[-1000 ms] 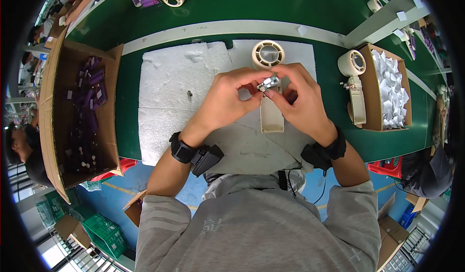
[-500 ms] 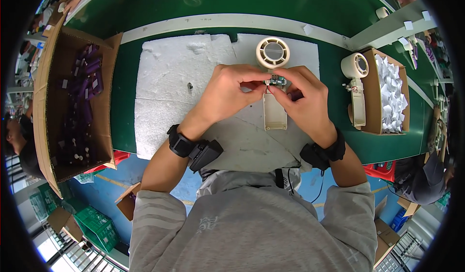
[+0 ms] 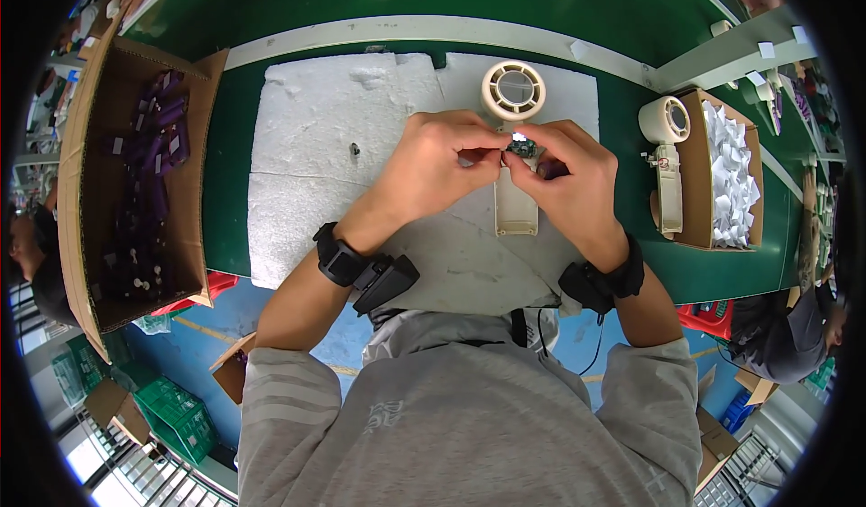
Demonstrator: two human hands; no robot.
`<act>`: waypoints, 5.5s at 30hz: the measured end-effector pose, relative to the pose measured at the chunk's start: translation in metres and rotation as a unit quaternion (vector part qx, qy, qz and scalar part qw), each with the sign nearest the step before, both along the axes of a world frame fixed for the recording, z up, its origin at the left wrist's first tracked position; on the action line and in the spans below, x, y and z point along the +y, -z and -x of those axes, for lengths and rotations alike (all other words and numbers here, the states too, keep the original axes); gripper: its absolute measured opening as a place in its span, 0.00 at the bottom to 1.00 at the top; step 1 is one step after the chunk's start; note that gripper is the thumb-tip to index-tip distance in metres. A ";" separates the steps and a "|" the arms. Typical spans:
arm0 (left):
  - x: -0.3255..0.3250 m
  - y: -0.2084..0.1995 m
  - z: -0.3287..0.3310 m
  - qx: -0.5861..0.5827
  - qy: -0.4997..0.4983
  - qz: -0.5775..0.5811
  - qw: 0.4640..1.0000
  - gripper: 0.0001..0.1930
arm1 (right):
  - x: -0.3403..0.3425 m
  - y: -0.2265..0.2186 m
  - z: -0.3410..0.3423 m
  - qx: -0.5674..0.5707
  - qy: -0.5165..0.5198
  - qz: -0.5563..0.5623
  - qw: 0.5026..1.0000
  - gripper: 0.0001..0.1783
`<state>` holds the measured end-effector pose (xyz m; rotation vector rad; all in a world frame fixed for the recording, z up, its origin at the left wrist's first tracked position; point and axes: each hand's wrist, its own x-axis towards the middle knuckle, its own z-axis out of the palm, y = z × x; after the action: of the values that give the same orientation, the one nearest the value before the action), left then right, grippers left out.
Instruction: The person assembles a handheld fan by connecting a battery pack to a circuit board and fitting the components into the housing. They then place the battery pack into the handle compartment and set the unit on the conveyor belt.
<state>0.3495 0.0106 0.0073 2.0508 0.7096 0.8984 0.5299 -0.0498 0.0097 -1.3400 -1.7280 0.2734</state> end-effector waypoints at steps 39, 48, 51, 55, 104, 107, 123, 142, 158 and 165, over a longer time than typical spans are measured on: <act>0.003 0.010 -0.005 -0.049 0.027 0.254 0.965 0.18 | -0.008 -0.007 -0.002 -0.121 0.009 0.060 0.991 0.11; 0.000 -0.009 -0.008 0.048 0.022 0.109 0.993 0.21 | -0.002 -0.029 -0.015 0.019 -0.009 0.304 0.952 0.26; 0.000 0.002 -0.009 0.028 0.026 0.066 0.997 0.21 | -0.005 -0.043 -0.033 0.011 -0.162 0.366 0.916 0.42; 0.003 0.004 -0.003 -0.004 0.044 0.075 0.996 0.19 | -0.004 -0.024 -0.047 0.029 -0.234 0.287 0.929 0.45; 0.008 0.017 0.001 -0.026 -0.010 0.184 0.982 0.16 | -0.003 -0.033 -0.043 -0.299 -0.092 0.110 0.943 0.04; 0.008 0.017 0.000 -0.031 -0.007 0.179 0.983 0.16 | -0.003 -0.032 -0.040 -0.330 -0.093 0.105 0.934 0.04; 0.008 0.017 -0.003 -0.041 0.002 0.185 0.982 0.17 | -0.009 -0.029 -0.055 -0.180 0.035 0.055 0.982 0.04; 0.007 0.014 0.003 -0.024 -0.038 0.169 0.985 0.17 | 0.002 -0.016 -0.035 -0.207 -0.090 0.105 0.968 0.26; 0.013 -0.004 0.004 0.059 -0.015 0.121 0.991 0.16 | 0.003 -0.013 -0.036 0.416 -0.448 0.424 0.668 0.43; 0.008 -0.008 0.000 0.062 -0.040 0.049 0.996 0.16 | -0.004 -0.024 -0.031 0.337 -0.418 0.455 0.711 0.49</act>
<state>0.3491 0.0181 0.0154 2.0164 0.8913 0.7696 0.5613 -0.0539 0.0332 -0.7078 -1.4089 2.0767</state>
